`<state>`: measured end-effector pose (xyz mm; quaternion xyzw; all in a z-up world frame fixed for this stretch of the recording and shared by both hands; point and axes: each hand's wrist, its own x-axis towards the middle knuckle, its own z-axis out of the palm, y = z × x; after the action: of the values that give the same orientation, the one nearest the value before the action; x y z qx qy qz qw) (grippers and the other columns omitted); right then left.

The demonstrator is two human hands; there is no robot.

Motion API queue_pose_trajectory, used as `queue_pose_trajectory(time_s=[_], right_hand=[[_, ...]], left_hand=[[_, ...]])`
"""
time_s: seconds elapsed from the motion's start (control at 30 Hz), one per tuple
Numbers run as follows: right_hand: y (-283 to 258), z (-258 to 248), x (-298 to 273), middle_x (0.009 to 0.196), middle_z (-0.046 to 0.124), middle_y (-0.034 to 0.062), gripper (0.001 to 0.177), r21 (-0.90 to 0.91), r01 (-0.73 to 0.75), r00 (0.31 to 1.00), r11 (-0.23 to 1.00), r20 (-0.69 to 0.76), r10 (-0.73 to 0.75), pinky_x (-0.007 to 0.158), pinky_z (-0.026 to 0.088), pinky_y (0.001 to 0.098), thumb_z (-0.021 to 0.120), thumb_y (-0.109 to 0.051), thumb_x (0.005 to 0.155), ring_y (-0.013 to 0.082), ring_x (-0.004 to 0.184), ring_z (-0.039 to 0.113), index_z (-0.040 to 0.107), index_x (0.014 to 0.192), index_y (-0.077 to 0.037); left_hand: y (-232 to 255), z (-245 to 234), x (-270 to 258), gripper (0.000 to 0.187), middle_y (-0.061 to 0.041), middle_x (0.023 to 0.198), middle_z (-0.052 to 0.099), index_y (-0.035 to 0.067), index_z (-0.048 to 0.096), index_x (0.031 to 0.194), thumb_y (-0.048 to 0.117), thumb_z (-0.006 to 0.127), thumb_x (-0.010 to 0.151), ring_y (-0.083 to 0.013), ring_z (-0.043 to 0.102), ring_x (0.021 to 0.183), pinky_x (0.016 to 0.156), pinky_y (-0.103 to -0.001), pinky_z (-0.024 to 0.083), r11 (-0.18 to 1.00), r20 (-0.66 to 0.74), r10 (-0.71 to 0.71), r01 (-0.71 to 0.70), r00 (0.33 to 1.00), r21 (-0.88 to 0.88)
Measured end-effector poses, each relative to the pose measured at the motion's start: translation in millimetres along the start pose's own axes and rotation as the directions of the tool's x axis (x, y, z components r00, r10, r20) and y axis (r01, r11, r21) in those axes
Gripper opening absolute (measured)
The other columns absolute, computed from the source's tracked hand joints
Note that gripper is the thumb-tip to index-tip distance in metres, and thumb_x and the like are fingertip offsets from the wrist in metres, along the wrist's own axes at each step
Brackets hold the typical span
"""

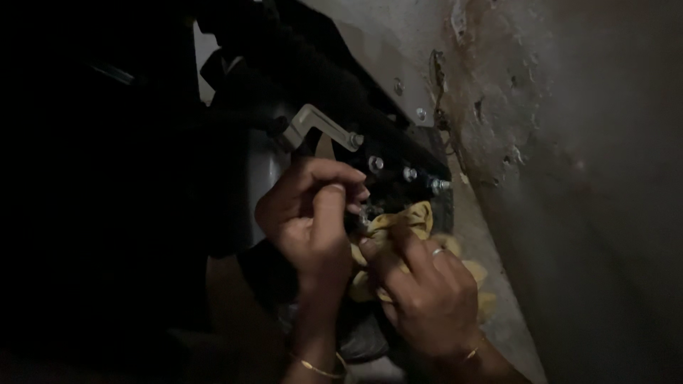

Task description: The person wipes the seat and body panels of a scooter with a yellow cloth. They then move to the front of the vehicle to clean the chrome bumper and the wheel assembly, including the brake caliper and spokes.

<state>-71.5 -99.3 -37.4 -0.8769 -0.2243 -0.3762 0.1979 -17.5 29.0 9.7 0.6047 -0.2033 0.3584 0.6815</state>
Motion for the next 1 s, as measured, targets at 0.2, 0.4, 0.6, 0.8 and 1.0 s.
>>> queue_pose_trajectory(time_s=[0.2,0.4,0.6,0.8,1.0], right_hand=[[5,9,-3,0.103,0.069,0.0091,0.027,-0.090,0.115,0.990,0.989,0.092,-0.107,0.057,0.048,0.0367,0.069,-0.019,0.084,0.0233,0.082,0.065,0.078,0.108,-0.011],[11,21,-9,0.102,0.071,0.0120,0.020,-0.221,0.200,0.980,0.955,0.031,-0.198,0.057,0.048,0.0363,0.069,-0.017,0.082,0.0234,0.073,0.064,0.078,0.100,-0.012],[24,13,-9,0.108,0.072,0.0071,0.028,0.134,0.047,0.987,0.990,-0.161,-0.025,0.063,0.052,0.0363,0.081,-0.024,0.078,0.0204,0.081,0.070,0.077,0.105,-0.017],[39,12,-42,0.108,0.072,0.0084,0.034,0.361,-0.255,0.959,0.897,-0.022,0.281,0.071,0.059,0.0327,0.079,-0.007,0.071,0.0213,0.088,0.075,0.077,0.104,-0.011],[91,22,-71,0.112,0.074,0.0072,0.028,0.395,-0.432,0.871,0.811,-0.052,0.489,0.088,0.060,0.0351,0.074,-0.002,0.082,0.0189,0.101,0.072,0.076,0.109,-0.008]], left_hand=[[-10,5,2,0.022,-0.008,0.081,0.072,-0.001,0.070,0.090,-0.006,0.049,0.091,-0.0096,0.068,0.067,0.061,-0.022,0.056,0.994,0.021,0.039,-0.041,0.999,0.100],[-8,13,2,0.022,-0.007,0.080,0.072,-0.001,0.070,0.090,-0.006,0.049,0.091,-0.0088,0.066,0.065,0.060,-0.021,0.054,0.992,0.001,0.021,-0.021,1.000,0.124],[-1,15,0,0.022,-0.006,0.077,0.069,-0.001,0.070,0.089,-0.005,0.049,0.093,-0.0078,0.063,0.065,0.061,-0.020,0.050,0.997,0.001,-0.001,0.001,1.000,0.079],[1,19,-7,0.022,-0.006,0.080,0.069,-0.001,0.070,0.089,-0.004,0.049,0.093,-0.0083,0.062,0.068,0.062,-0.021,0.050,0.998,0.000,-0.047,0.047,0.999,0.037],[-9,30,-12,0.015,-0.007,0.085,0.073,0.006,0.072,0.091,0.004,0.058,0.095,-0.0122,0.068,0.067,0.058,-0.023,0.055,0.903,0.198,0.138,-0.205,0.971,0.378]])
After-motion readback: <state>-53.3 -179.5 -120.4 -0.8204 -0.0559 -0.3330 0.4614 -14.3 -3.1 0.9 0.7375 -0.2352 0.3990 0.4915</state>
